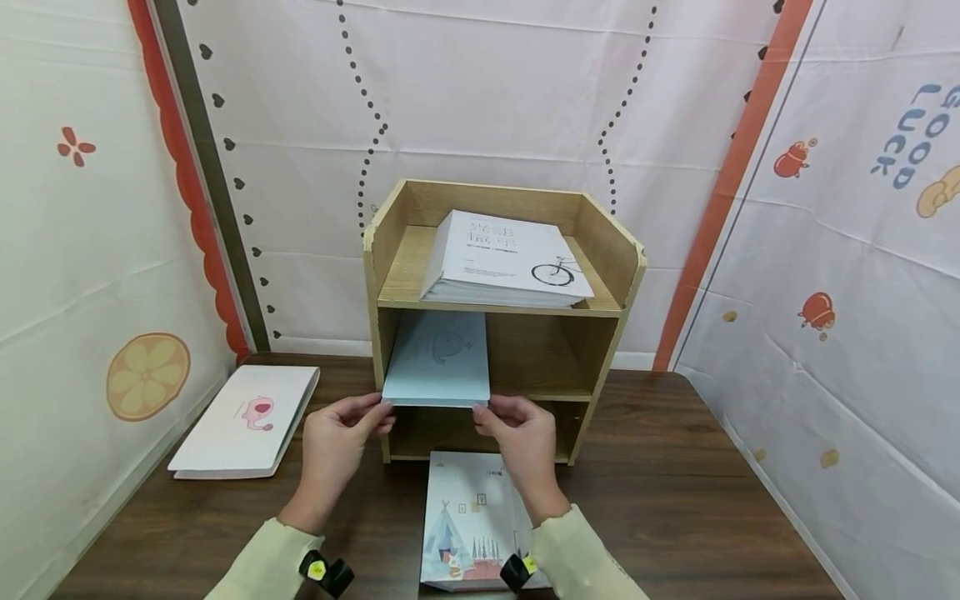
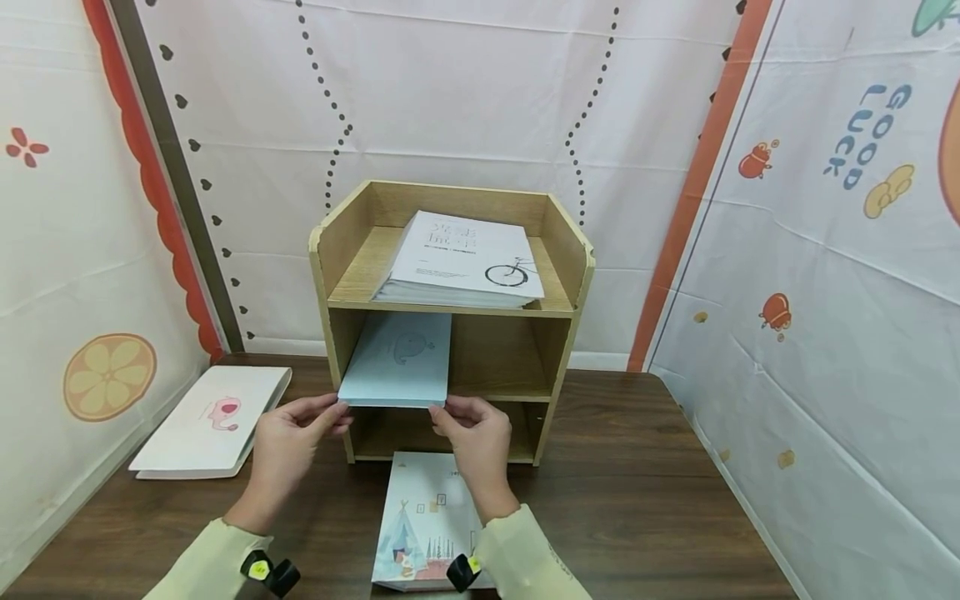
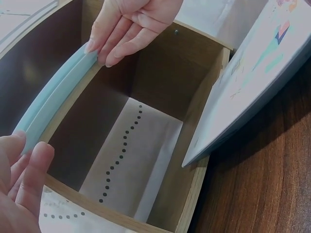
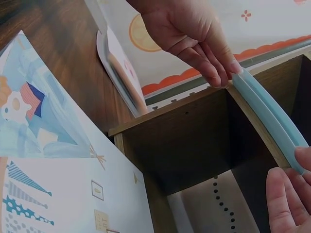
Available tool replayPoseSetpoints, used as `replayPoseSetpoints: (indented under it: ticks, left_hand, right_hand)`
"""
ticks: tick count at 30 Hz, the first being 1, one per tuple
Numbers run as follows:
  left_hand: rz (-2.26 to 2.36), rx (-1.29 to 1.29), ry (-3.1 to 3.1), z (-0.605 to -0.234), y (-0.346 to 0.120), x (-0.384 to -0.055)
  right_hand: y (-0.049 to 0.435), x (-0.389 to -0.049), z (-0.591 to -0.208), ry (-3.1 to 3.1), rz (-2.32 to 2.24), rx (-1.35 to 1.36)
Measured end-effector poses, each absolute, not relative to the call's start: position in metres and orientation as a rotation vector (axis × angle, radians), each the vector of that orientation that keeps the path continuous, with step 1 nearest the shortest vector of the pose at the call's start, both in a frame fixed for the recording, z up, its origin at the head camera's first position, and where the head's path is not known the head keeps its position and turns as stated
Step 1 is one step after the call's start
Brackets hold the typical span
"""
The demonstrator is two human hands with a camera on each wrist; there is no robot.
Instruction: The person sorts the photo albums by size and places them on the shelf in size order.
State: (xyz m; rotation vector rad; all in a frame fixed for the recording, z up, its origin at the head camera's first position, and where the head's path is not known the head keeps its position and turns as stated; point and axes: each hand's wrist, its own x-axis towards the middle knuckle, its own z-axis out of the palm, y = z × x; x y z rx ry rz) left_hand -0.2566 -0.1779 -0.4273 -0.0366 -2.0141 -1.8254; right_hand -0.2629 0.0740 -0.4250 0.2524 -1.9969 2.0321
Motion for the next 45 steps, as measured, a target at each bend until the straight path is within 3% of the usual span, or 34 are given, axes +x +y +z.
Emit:
replayPoseSetpoints:
  ticks: [45]
  left_hand:
    - [-1.693,0.018,-2.045,-0.426,-0.175,-0.271]
  right_hand:
    - [0.065,-0.279,-0.43,-1.825,2.013,0.269]
